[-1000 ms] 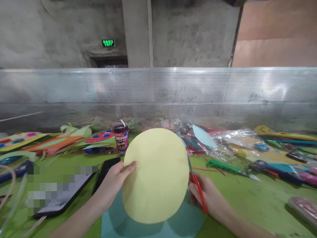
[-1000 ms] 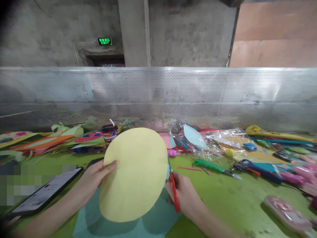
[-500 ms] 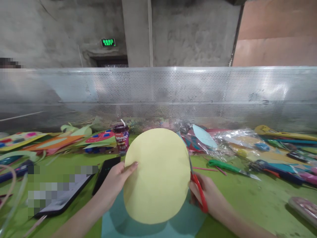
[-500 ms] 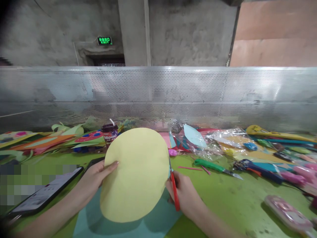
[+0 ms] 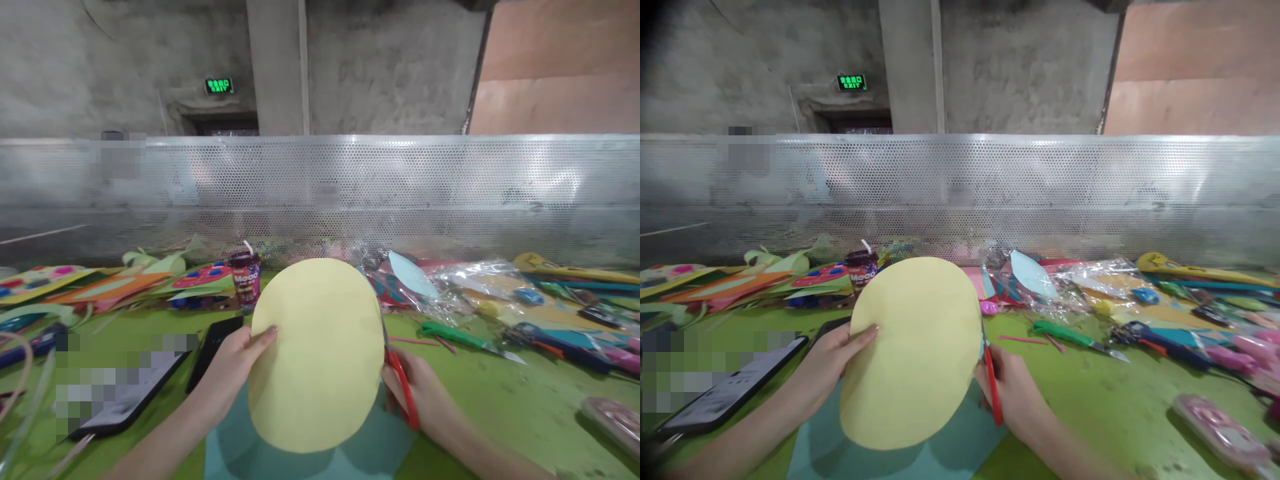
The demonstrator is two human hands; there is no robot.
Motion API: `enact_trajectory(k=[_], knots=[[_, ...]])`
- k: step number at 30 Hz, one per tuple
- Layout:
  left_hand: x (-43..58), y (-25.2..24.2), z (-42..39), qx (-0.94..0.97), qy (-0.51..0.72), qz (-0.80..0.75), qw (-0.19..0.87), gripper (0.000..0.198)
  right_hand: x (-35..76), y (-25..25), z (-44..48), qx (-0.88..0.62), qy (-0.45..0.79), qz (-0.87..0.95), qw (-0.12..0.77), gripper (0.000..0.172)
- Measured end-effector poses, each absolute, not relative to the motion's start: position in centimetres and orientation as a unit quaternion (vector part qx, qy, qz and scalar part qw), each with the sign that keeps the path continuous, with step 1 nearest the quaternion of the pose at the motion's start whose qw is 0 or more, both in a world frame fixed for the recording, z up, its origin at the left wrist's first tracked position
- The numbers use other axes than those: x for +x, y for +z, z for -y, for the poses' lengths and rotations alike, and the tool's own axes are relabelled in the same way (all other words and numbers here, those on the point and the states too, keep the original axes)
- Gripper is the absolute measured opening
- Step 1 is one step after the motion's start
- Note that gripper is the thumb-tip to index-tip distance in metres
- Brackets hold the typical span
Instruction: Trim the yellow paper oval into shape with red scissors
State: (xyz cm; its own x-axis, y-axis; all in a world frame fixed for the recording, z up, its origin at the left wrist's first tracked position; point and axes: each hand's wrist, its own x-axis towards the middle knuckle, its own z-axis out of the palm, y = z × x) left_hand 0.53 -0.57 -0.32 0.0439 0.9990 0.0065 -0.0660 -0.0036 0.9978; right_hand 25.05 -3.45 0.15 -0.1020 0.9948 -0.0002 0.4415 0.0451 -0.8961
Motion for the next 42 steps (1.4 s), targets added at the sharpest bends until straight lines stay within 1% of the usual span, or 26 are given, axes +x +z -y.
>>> enact_trajectory(k=[6,13,18,25,30,36,42], knots=[[0.6,-0.4,0.6,0.491,0.51,-0.469,0.529,0.043,25.0,0.2,3.5,-0.567,0.392,0.634,0.35,0.017],[0.5,0.0,0.7,0.486,0.508,-0.482,0.523,0.047,25.4,0.2,3.4,-0.549,0.395,0.65,0.347,0.012],[0.8,-0.1,0.8,0.472,0.506,-0.484,0.535,0.047,25.3,-0.2,3.2,-0.553,0.397,0.635,0.365,0.012],[1.3,0.0,1.6,0.471,0.502,-0.5,0.525,0.05,25.3,0.0,3.2,-0.561,0.393,0.616,0.389,0.018],[1.4,0.0,1.7,0.478,0.508,-0.5,0.513,0.048,25.2,0.1,3.2,-0.559,0.405,0.606,0.395,0.017],[1.4,-0.2,1.5,0.475,0.519,-0.497,0.508,0.048,25.1,-0.1,3.4,-0.549,0.384,0.618,0.412,0.017],[1.5,0.0,1.6,0.475,0.523,-0.495,0.505,0.048,25.3,0.0,3.5,-0.555,0.376,0.624,0.402,0.015]])
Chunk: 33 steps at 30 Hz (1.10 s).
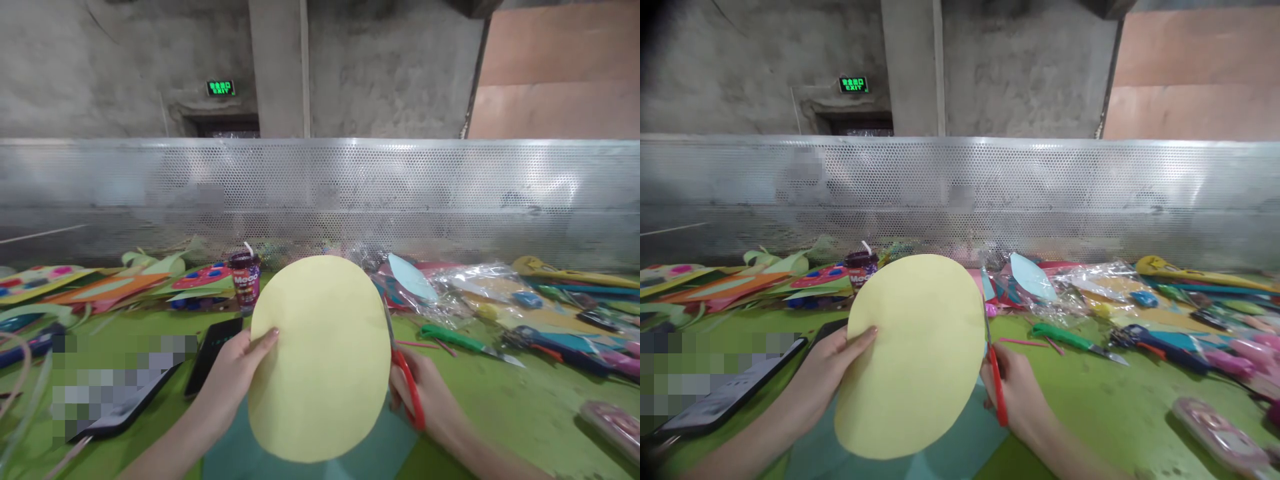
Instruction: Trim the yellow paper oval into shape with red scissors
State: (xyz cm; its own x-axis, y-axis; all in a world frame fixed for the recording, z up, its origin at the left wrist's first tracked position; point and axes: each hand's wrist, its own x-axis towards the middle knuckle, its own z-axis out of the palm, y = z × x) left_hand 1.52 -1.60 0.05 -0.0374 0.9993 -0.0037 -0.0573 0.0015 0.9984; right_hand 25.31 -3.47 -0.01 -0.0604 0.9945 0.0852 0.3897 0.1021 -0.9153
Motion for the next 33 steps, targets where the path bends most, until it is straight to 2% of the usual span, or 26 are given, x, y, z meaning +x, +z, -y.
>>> enact_trajectory(k=[18,33], knots=[[1.43,0.16,1.71,0.48,0.522,-0.493,0.504,0.048,25.3,0.19,3.39,-0.572,0.395,0.613,0.375,0.018],[1.5,0.26,1.57,0.482,0.53,-0.5,0.486,0.04,25.68,-0.09,3.02,-0.581,0.385,0.613,0.373,0.018]])
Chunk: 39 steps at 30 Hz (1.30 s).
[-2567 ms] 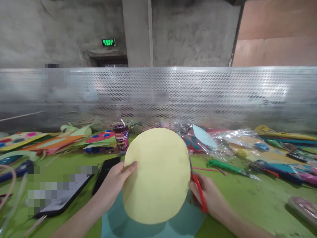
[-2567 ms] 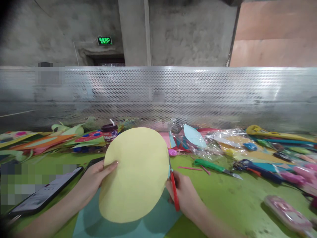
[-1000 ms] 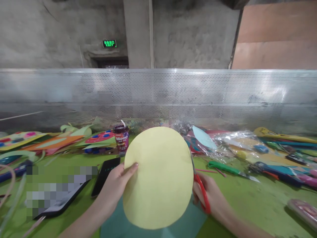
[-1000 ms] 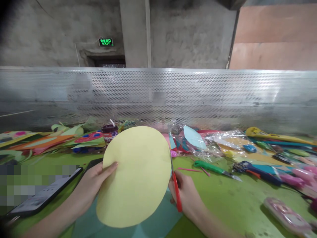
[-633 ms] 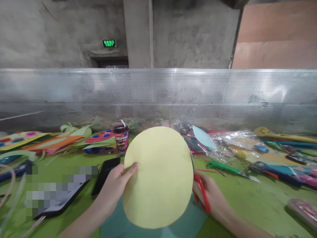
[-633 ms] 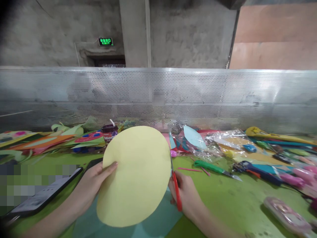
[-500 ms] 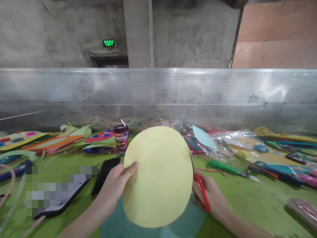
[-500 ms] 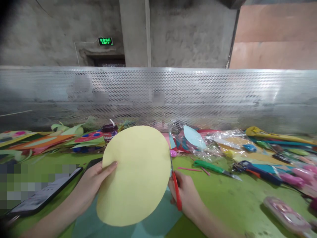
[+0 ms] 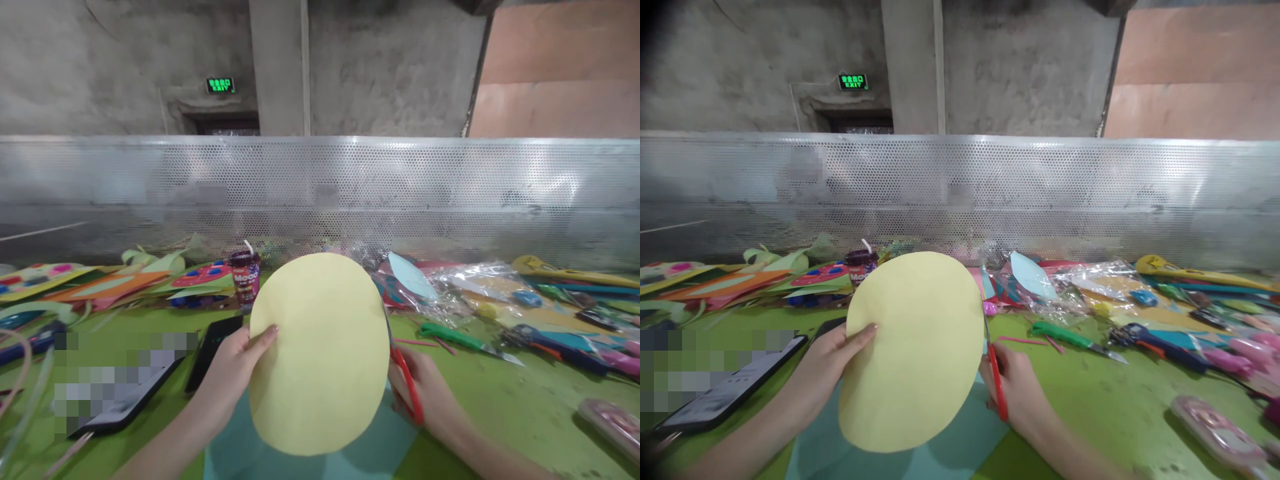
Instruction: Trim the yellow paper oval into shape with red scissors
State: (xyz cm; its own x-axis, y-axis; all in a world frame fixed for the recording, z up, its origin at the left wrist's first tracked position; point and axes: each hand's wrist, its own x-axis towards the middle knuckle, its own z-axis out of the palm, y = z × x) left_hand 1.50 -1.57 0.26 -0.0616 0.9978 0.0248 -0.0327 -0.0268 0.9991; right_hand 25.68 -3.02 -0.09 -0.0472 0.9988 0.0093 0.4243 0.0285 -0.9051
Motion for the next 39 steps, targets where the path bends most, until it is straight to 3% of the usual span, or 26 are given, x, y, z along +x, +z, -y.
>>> enact_trajectory(k=[39], knots=[[1.0,0.11,0.88,0.528,0.518,-0.508,0.442,0.043,26.35,0.22,2.55,-0.568,0.319,0.659,0.376,0.021]])
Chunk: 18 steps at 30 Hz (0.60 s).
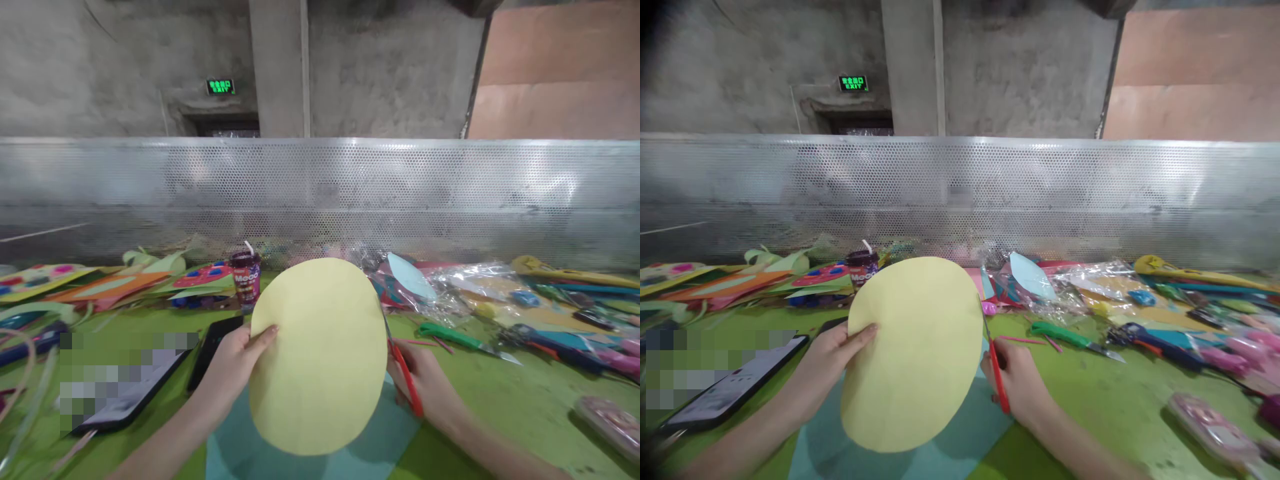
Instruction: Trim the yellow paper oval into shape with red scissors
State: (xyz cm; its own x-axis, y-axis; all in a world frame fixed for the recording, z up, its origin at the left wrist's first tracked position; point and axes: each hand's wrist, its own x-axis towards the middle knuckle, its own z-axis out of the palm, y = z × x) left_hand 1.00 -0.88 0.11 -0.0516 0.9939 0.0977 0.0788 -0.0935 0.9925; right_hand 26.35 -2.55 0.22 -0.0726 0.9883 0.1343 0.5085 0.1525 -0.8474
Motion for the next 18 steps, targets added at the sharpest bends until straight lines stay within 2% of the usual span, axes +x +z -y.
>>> enact_trajectory(k=[18], knots=[[1.01,0.11,0.91,0.548,0.494,-0.515,0.438,0.049,26.3,-0.06,2.41,-0.563,0.326,0.654,0.386,0.017]])
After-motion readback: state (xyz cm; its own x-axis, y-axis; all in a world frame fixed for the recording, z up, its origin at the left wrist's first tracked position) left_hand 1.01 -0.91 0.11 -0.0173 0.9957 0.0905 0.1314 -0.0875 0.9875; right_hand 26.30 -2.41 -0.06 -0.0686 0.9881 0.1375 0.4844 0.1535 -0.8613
